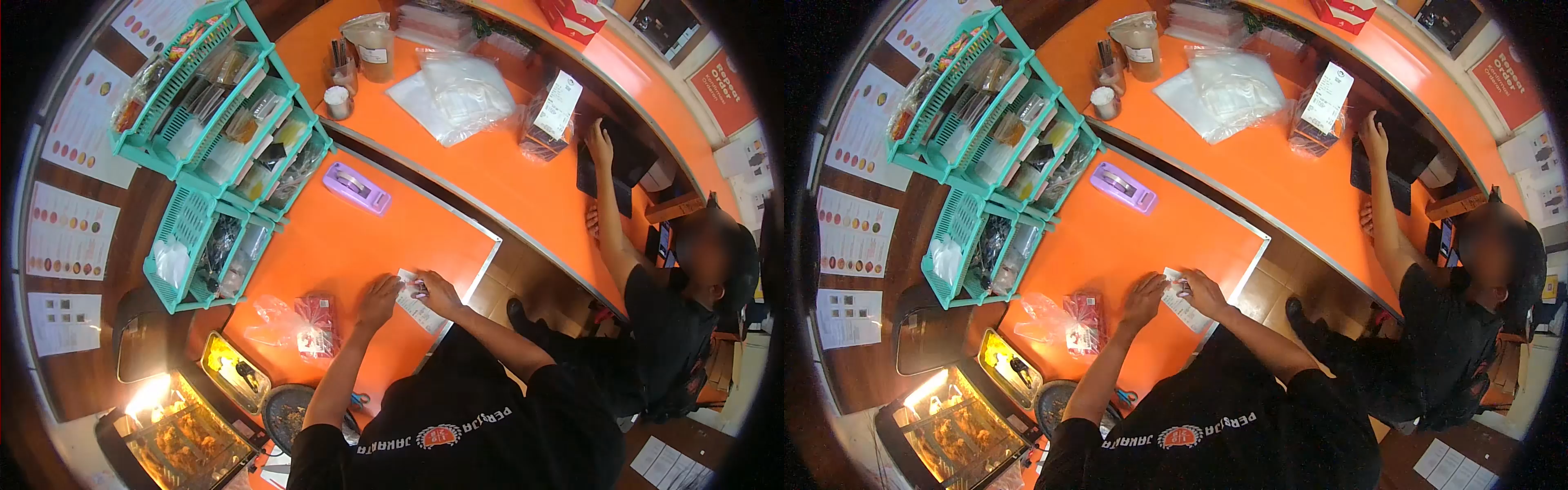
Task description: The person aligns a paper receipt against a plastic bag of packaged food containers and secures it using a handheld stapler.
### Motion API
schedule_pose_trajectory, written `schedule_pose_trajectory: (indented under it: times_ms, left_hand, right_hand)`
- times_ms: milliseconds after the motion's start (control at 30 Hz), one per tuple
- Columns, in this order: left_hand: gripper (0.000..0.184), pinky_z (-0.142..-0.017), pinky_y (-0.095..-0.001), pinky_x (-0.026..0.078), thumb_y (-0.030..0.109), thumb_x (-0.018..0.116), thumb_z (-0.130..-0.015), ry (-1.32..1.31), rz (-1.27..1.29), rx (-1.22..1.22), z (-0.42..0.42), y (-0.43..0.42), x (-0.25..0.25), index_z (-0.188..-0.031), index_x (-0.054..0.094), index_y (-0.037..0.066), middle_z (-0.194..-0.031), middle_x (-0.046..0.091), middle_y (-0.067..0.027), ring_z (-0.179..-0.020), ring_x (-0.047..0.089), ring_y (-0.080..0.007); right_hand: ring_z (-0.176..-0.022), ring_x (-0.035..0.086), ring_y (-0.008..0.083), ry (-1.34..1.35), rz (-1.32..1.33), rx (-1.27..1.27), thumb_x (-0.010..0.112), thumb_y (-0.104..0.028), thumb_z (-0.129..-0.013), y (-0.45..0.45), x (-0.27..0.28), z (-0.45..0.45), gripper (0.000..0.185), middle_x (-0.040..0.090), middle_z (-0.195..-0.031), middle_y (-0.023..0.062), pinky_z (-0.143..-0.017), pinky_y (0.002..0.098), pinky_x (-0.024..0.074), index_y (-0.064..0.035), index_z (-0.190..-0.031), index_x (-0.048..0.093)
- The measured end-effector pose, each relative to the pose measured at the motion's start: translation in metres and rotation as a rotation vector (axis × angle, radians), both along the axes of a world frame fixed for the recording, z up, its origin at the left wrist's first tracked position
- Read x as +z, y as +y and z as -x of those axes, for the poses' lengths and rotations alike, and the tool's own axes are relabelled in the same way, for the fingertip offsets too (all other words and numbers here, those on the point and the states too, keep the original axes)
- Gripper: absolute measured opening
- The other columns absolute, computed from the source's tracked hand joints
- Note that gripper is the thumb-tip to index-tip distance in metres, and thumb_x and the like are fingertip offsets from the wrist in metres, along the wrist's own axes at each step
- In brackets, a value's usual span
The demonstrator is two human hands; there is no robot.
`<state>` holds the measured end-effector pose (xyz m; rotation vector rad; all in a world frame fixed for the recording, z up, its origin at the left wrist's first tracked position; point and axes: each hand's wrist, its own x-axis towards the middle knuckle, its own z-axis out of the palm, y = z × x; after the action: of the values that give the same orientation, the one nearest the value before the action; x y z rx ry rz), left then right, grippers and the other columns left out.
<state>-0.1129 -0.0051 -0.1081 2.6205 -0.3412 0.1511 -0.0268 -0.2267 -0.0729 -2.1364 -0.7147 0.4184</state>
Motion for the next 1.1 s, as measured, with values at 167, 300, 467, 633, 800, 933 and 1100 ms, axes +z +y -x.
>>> schedule_pose_trajectory:
  times_ms: [167, 300, 467, 633, 800, 933, 1100]
  left_hand:
    - [0.032, -0.115, -0.0449, 0.042, 0.006, 0.059, -0.092, 0.011, 0.046, 0.000, 0.005, 0.006, -0.007, -0.122, 0.069, 0.004, -0.142, 0.061, -0.0094, -0.140, 0.051, -0.0275]
    - [0.032, -0.117, -0.0455, 0.040, 0.005, 0.062, -0.092, 0.054, 0.084, -0.026, 0.005, 0.008, 0.003, -0.123, 0.067, 0.004, -0.141, 0.061, -0.0087, -0.139, 0.051, -0.0284]
    - [0.028, -0.115, -0.0447, 0.041, 0.010, 0.069, -0.089, 0.053, 0.111, 0.037, 0.000, 0.009, 0.016, -0.116, 0.068, 0.004, -0.133, 0.062, -0.0094, -0.135, 0.053, -0.0310]
    - [0.029, -0.110, -0.0454, 0.044, 0.016, 0.074, -0.088, 0.032, 0.179, 0.046, -0.002, 0.005, 0.022, -0.114, 0.067, 0.004, -0.124, 0.061, -0.0112, -0.128, 0.054, -0.0340]
    - [0.028, -0.104, -0.0462, 0.047, 0.018, 0.077, -0.089, -0.034, 0.301, 0.217, -0.001, -0.012, 0.027, -0.112, 0.069, 0.003, -0.118, 0.062, -0.0130, -0.120, 0.057, -0.0351]
    - [0.025, -0.103, -0.0478, 0.046, 0.018, 0.075, -0.091, -0.054, 0.311, 0.336, 0.012, -0.027, 0.031, -0.111, 0.069, 0.004, -0.117, 0.062, -0.0134, -0.118, 0.057, -0.0354]
    - [0.028, -0.103, -0.0496, 0.044, 0.019, 0.075, -0.089, 0.030, 0.137, 0.432, 0.039, -0.059, 0.022, -0.113, 0.067, 0.006, -0.119, 0.063, -0.0128, -0.116, 0.056, -0.0349]
  right_hand:
    - [-0.124, 0.061, 0.0350, -0.063, 0.057, 0.106, 0.071, -0.007, -0.087, -0.003, -0.006, -0.005, 0.038, 0.061, -0.136, 0.0165, -0.101, 0.0426, 0.0535, -0.0057, -0.124, 0.060]
    - [-0.123, 0.060, 0.0354, -0.050, 0.087, 0.148, 0.070, 0.000, -0.085, 0.003, 0.000, -0.009, 0.042, 0.062, -0.131, 0.0156, -0.100, 0.0438, 0.0518, -0.0053, -0.125, 0.060]
    - [-0.122, 0.061, 0.0346, 0.003, 0.057, 0.255, 0.064, 0.006, -0.081, 0.010, 0.013, -0.011, 0.043, 0.063, -0.128, 0.0143, -0.100, 0.0435, 0.0524, -0.0042, -0.123, 0.060]
    - [-0.117, 0.064, 0.0332, -0.025, 0.051, 0.217, 0.067, 0.005, -0.079, 0.012, 0.002, -0.012, 0.042, 0.066, -0.118, 0.0122, -0.095, 0.0437, 0.0541, -0.0057, -0.118, 0.059]
    - [-0.111, 0.065, 0.0369, -0.028, -0.017, 0.202, 0.067, 0.003, -0.081, 0.013, 0.003, -0.015, 0.032, 0.067, -0.113, 0.0163, -0.093, 0.0452, 0.0532, -0.0035, -0.112, 0.062]
    - [-0.111, 0.066, 0.0360, -0.032, -0.002, 0.227, 0.070, 0.003, -0.078, 0.011, -0.002, -0.015, 0.038, 0.066, -0.114, 0.0154, -0.092, 0.0446, 0.0541, -0.0047, -0.114, 0.062]
    - [-0.112, 0.066, 0.0342, -0.026, 0.056, 0.199, 0.071, 0.001, -0.077, 0.011, -0.002, -0.008, 0.043, 0.066, -0.118, 0.0140, -0.093, 0.0431, 0.0547, -0.0064, -0.118, 0.062]
